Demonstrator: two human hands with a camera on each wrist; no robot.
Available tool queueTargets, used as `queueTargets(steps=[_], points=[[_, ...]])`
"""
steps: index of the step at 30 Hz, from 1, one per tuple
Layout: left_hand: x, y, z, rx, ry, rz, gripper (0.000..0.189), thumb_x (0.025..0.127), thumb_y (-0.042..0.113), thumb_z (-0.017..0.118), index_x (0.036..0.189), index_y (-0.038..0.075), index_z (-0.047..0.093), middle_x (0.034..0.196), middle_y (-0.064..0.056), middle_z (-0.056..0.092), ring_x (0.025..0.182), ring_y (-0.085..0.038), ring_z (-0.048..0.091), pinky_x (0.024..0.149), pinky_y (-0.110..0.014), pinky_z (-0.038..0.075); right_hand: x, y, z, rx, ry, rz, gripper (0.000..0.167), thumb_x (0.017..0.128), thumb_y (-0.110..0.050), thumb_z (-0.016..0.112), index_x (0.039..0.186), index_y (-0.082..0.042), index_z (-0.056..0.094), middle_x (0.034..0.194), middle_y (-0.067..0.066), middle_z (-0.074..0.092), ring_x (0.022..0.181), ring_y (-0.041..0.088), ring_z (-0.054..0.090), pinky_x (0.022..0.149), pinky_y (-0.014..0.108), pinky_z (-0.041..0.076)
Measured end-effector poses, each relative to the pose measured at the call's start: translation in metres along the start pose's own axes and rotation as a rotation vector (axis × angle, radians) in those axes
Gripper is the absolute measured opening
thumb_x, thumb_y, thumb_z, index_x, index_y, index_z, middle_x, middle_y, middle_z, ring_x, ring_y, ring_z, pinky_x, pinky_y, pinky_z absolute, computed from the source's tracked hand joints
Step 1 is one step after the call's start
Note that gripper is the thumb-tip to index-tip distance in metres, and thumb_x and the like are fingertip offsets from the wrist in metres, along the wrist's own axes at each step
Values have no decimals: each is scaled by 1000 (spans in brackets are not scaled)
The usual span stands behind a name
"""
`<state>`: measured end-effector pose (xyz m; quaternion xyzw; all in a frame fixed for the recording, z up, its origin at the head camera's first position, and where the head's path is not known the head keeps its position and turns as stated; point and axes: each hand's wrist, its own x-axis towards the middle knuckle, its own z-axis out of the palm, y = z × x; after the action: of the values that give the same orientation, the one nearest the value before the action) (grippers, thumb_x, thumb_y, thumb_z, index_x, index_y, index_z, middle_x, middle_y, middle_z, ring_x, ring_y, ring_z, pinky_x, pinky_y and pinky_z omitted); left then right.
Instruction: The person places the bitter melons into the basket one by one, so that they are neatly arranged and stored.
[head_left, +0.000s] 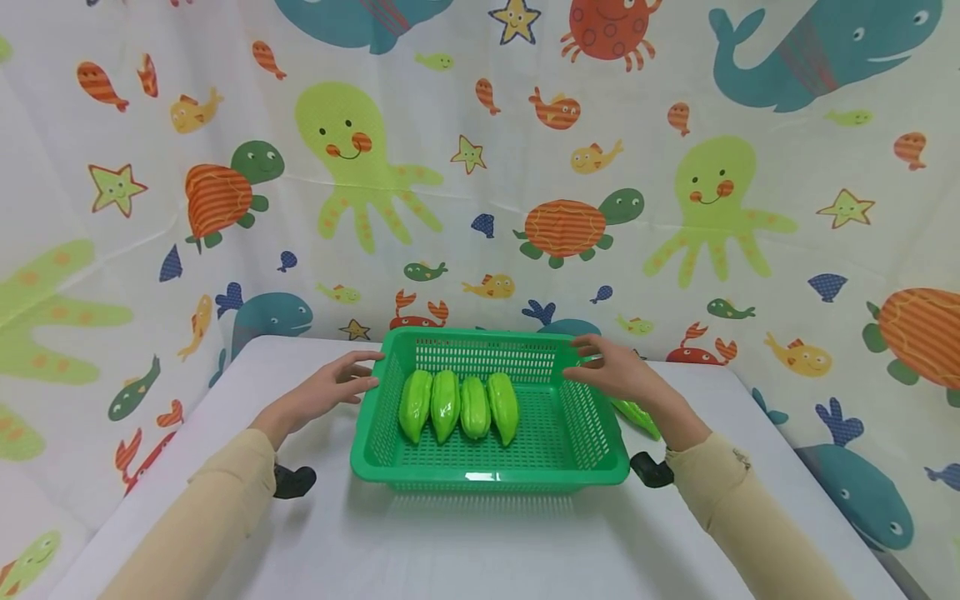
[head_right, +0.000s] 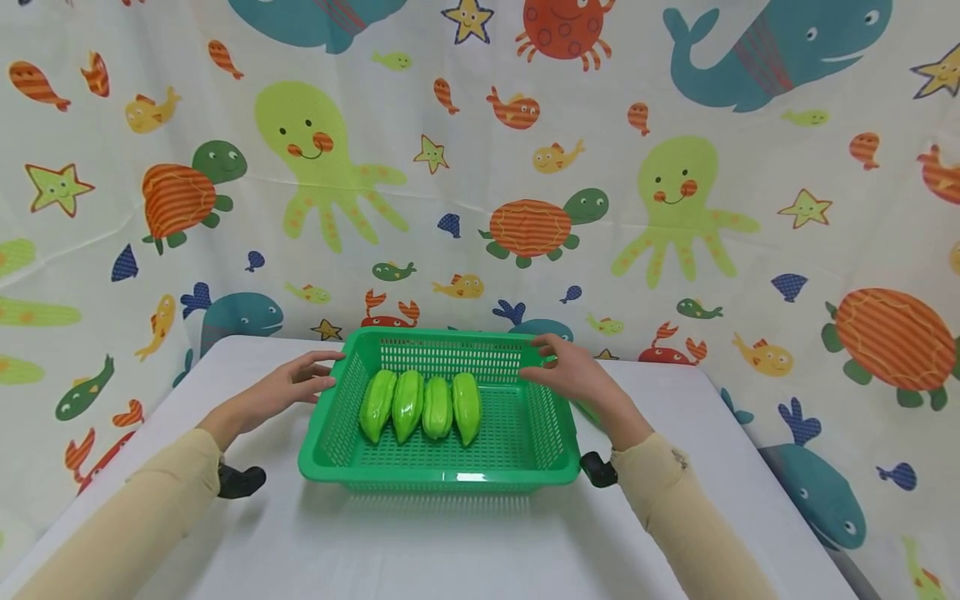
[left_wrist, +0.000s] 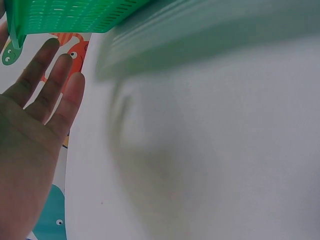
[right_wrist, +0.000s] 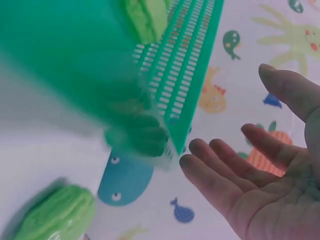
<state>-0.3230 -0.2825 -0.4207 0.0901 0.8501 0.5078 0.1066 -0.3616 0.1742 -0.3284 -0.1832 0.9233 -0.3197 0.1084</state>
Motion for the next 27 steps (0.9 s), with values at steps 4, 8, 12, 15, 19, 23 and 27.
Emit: queueTargets(steps=[4, 8, 12, 15, 19, 23, 27], points=[[0, 1, 0, -2, -2, 2, 66, 97, 44, 57, 152, 19, 31, 145, -23, 41, 131, -41, 44, 101, -54, 46, -9, 12, -6, 15, 37, -18, 65, 93, -36, 66, 143, -2, 41, 141, 25, 47, 127, 42, 49, 98, 55, 48], [0, 1, 1, -2, -12, 1, 66, 97, 45, 57, 152, 19, 30, 146, -23, 40, 131, -41, 45, 101, -54, 46, -17, 28, -10, -4, 84, -66, 65, 94, -36, 65, 144, -1, 40, 141, 23, 48, 126, 43, 50, 98, 57, 47], [0, 1, 0, -1, -11, 4, 67, 97, 44, 57, 152, 18, 30, 147, -24, 39, 131, -41, 44, 101, -55, 45, -21, 47, -13, -30, 131, -56, 65, 94, -36, 65, 144, -4, 40, 142, 21, 48, 126, 42, 50, 98, 59, 46], [0, 2, 0, 0, -4, 2, 67, 97, 45, 57, 153, 19, 29, 147, -24, 39, 131, -42, 44, 101, -55, 45, -24, 62, -16, -31, 158, -23, 65, 94, -37, 65, 145, -6, 40, 142, 22, 47, 127, 43, 49, 99, 60, 45], [-1, 3, 1, 1, -3, -6, 67, 98, 45, 56, 153, 19, 29, 147, -24, 39, 131, -42, 44, 101, -55, 45, -27, 82, -17, -32, 184, 12, 67, 93, -39, 66, 145, -6, 39, 142, 25, 45, 127, 46, 47, 98, 61, 45], [-1, 2, 1, 2, -5, -4, 67, 98, 45, 56, 153, 19, 28, 148, -24, 38, 130, -42, 46, 100, -54, 46, -28, 100, -16, -55, 191, 60, 68, 93, -39, 66, 145, -4, 38, 143, 28, 43, 127, 48, 45, 97, 62, 45], [-2, 2, 2, 4, -5, 2, 67, 98, 45, 56, 153, 19, 28, 148, -25, 38, 129, -42, 46, 100, -54, 47, -29, 117, -14, -72, 182, 92, 66, 94, -34, 66, 145, -3, 38, 143, 29, 41, 127, 49, 44, 97, 62, 45]])
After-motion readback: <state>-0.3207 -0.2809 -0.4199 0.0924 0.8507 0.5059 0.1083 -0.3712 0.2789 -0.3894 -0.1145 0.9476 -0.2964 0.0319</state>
